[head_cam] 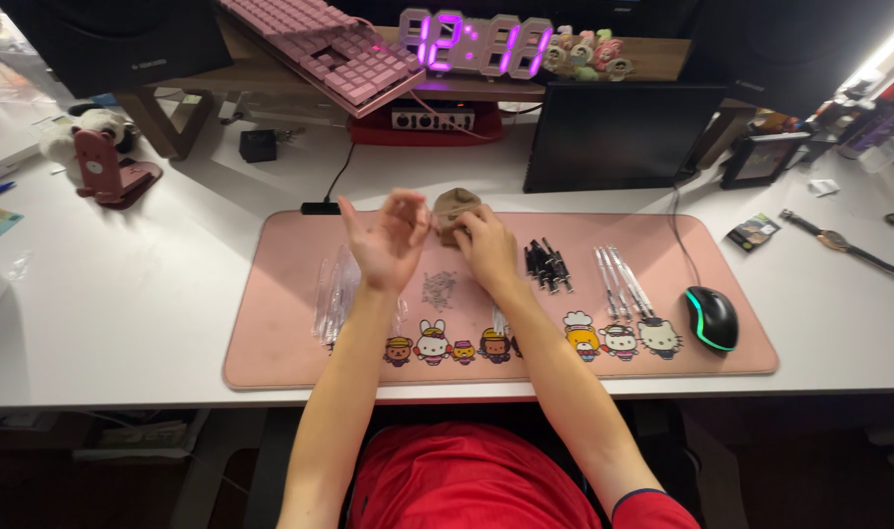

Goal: The person sorts and organizes various pen components including clear barrels and ink refills by hand on a desk.

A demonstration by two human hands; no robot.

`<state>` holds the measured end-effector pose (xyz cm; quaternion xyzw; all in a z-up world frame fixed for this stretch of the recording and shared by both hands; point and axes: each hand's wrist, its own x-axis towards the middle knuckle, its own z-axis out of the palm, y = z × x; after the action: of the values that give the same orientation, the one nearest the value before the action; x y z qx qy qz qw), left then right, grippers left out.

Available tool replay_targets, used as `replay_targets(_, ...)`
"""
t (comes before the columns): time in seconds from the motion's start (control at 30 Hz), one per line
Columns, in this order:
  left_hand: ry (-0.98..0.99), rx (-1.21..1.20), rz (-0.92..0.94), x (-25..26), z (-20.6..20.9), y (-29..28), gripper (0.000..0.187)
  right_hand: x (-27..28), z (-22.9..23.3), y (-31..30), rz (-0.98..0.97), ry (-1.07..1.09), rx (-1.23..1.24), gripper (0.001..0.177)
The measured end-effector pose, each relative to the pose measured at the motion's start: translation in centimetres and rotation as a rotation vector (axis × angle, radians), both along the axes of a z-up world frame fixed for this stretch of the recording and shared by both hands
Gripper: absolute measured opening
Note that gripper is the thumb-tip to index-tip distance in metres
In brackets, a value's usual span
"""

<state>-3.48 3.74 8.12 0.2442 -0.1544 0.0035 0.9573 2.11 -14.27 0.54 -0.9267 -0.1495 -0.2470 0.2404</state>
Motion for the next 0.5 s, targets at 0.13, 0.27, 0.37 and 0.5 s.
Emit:
replay_targets(0.13, 0.027, -0.183, 0.07, 0.5, 1.8, 2.1, 0.09, 0.2, 0.1, 0.1, -0.007, 0.012, -0.014, 0.008)
replay_targets(0.27, -0.08, 0.227, 0.247, 1.2, 2.2, 4.0, 0.062, -0.4, 1.2, 0.1, 0.012, 0.012, -0.006, 0.018)
replay_targets(0.37, -0.206, 0.774, 0.335, 0.0, 2.5, 4.9, 0.035, -1.5, 2.4, 0.0, 0.026, -0.014, 0.021, 0.018)
replay_targets(0.5, -0.238, 1.74, 0.567, -2.3, 3.3, 6.3, 0.026, -2.1, 3.8, -0.1, 0.049, -0.091, 0.056, 0.017)
